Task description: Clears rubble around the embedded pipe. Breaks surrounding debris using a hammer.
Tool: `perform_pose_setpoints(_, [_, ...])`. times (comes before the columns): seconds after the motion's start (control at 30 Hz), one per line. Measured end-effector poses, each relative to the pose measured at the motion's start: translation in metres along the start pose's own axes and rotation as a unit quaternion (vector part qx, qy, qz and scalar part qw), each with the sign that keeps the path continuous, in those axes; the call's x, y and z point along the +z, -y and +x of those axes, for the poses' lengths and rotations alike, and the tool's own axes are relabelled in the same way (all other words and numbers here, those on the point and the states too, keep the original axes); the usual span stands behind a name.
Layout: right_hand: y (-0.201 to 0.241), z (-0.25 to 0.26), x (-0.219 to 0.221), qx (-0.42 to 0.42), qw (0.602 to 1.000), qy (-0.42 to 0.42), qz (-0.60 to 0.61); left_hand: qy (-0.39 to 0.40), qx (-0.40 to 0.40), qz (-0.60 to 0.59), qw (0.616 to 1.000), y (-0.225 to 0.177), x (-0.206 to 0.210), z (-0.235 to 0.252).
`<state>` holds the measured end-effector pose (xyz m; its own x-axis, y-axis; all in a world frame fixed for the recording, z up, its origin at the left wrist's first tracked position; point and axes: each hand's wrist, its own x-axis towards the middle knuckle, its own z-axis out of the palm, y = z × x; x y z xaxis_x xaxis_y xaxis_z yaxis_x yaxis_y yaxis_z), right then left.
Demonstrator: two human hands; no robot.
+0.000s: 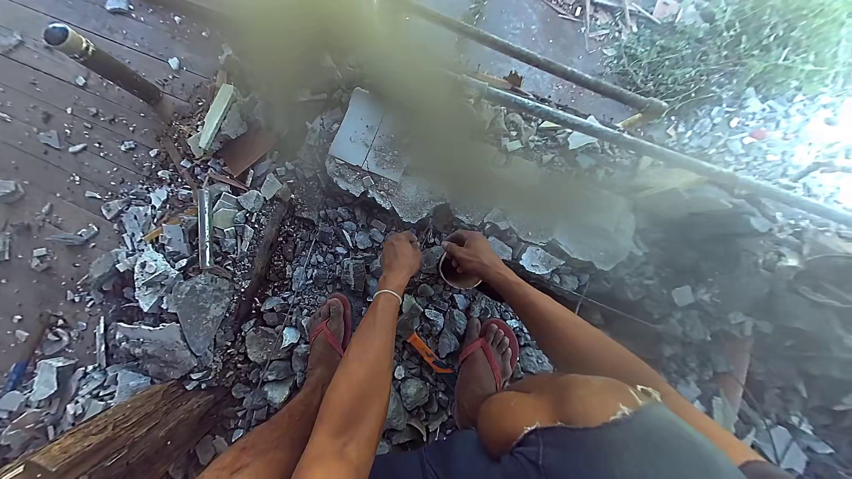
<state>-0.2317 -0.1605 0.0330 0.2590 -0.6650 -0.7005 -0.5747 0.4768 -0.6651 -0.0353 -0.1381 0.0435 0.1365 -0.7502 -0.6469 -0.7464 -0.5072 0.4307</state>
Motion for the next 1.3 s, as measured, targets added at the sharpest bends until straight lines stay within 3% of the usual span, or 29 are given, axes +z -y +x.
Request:
perform_pose_setpoints(0.13, [0.009, -0.01, 0.003, -0.007, 0.996, 0.009, 0.085, 0.02, -0.013, -0.167, 0.986, -0.018, -0.007, -0.022])
perform_pose_setpoints(0.27, [0.023, -0.018, 0.001, -0.027, 0.991, -0.002, 0.133, -0.006, 0.026, -0.148, 0.989, -0.047, 0.003, -0.048])
perform_pose_setpoints(0.47, [0.036, -0.005, -0.049, -0.101, 0.988, -0.09, -0.075, -0.093, -0.017, -0.174, 0.98, -0.025, 0.011, -0.031])
perform_pose_setpoints(0.63, [0.041, 0.011, -0.054, -0.119, 0.963, -0.062, -0.232, -0.024, -0.084, -0.168, 0.982, -0.021, 0.004, -0.009])
perform_pose_setpoints(0.73, [0.044, 0.017, -0.048, -0.124, 0.922, -0.047, -0.364, 0.025, -0.14, -0.145, 0.979, -0.019, 0.007, 0.014])
perform_pose_setpoints(0.9, [0.057, 0.035, -0.044, -0.187, 0.822, -0.059, -0.534, -0.017, -0.119, -0.173, 0.978, -0.008, 0.029, 0.004])
perform_pose_setpoints(1.03, [0.076, 0.045, -0.035, -0.176, 0.805, -0.01, -0.566, 0.015, -0.107, -0.182, 0.977, -0.009, 0.022, 0.008])
perform_pose_setpoints(1.3, [0.076, 0.043, -0.023, -0.157, 0.806, -0.017, -0.57, 0.018, -0.157, -0.222, 0.962, -0.031, 0.018, 0.005])
